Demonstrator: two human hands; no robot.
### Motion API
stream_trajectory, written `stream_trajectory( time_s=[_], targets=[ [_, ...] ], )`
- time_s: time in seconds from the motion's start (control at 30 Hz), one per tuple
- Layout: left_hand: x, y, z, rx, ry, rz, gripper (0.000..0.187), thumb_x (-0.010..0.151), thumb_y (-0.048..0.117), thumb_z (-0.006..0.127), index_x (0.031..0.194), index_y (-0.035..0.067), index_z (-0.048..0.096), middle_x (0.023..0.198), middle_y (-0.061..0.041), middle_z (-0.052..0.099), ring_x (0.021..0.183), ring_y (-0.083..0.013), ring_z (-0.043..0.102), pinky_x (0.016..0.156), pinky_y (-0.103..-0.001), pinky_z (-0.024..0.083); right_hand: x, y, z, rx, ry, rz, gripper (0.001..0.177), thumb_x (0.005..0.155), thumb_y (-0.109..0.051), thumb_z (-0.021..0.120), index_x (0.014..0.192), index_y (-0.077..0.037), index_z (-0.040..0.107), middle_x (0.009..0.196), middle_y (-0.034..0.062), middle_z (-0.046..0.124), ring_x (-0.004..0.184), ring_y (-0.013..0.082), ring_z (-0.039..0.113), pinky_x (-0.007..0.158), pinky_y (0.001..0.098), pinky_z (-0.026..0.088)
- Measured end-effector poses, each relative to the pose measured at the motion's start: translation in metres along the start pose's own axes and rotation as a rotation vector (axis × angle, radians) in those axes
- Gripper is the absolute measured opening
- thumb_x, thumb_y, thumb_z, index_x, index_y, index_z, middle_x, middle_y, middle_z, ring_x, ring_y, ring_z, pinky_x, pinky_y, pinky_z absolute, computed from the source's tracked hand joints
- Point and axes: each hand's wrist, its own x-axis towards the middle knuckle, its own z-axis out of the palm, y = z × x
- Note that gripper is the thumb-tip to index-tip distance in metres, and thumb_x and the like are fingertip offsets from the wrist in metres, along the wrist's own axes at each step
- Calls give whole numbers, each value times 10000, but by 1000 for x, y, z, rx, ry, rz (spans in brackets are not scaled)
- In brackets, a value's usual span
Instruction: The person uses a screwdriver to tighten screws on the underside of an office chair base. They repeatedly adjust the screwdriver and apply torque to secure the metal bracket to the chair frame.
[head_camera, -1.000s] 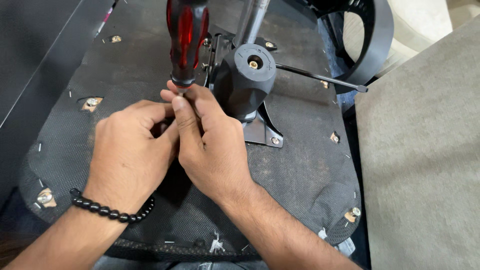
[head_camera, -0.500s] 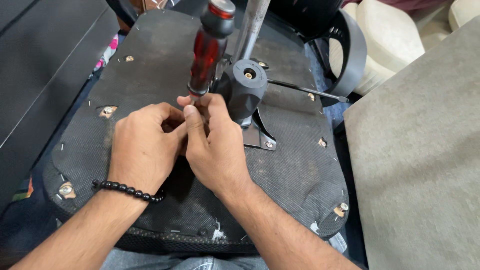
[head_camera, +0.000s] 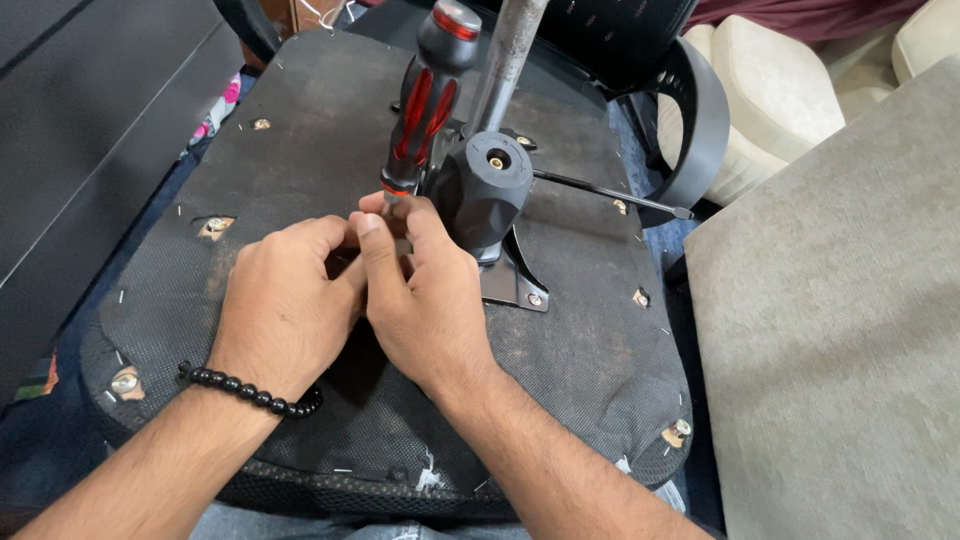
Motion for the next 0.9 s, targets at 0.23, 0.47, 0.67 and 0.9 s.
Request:
stream_trajectory(
  time_s=[0.23,0.47,0.67,0.9],
  targets=[
    [0,5,-1,-31,-60,-83,252,925,274,666,1028,61,751,866,-104,789,769,-238,782,695,-378,619,-1,-1,1,-150,82,-33,281,1038,-223,593,1193,-11,694,851,73,770,698,103,744,596,253,598],
    [-2,7,-1,-44,-38,-61,243,937,270,669,998,49,748,842,-122,787,756,-251,777,691,-381,604,-4,-3,1,-131,85,-18,304,1029,-215,602,1232,-4,684,798,82,765,685,103,742,598,247,588],
    [0,8,-2,-47,-54,-129,239,925,279,675,965,49,724,822,-109,781,735,-245,781,665,-378,608,-3,-8,0,-142,59,-35,304,1029,-205,607,1251,-10,680,820,81,764,695,97,748,612,242,589],
    [-4,10,1,-24,-1,-44,236,949,274,683,954,40,717,807,-116,772,714,-245,763,635,-382,587,-6,-3,0,-47,171,-11,232,1003,-200,674,1133,-8,679,968,78,795,792,109,777,672,236,636]
  ],
)
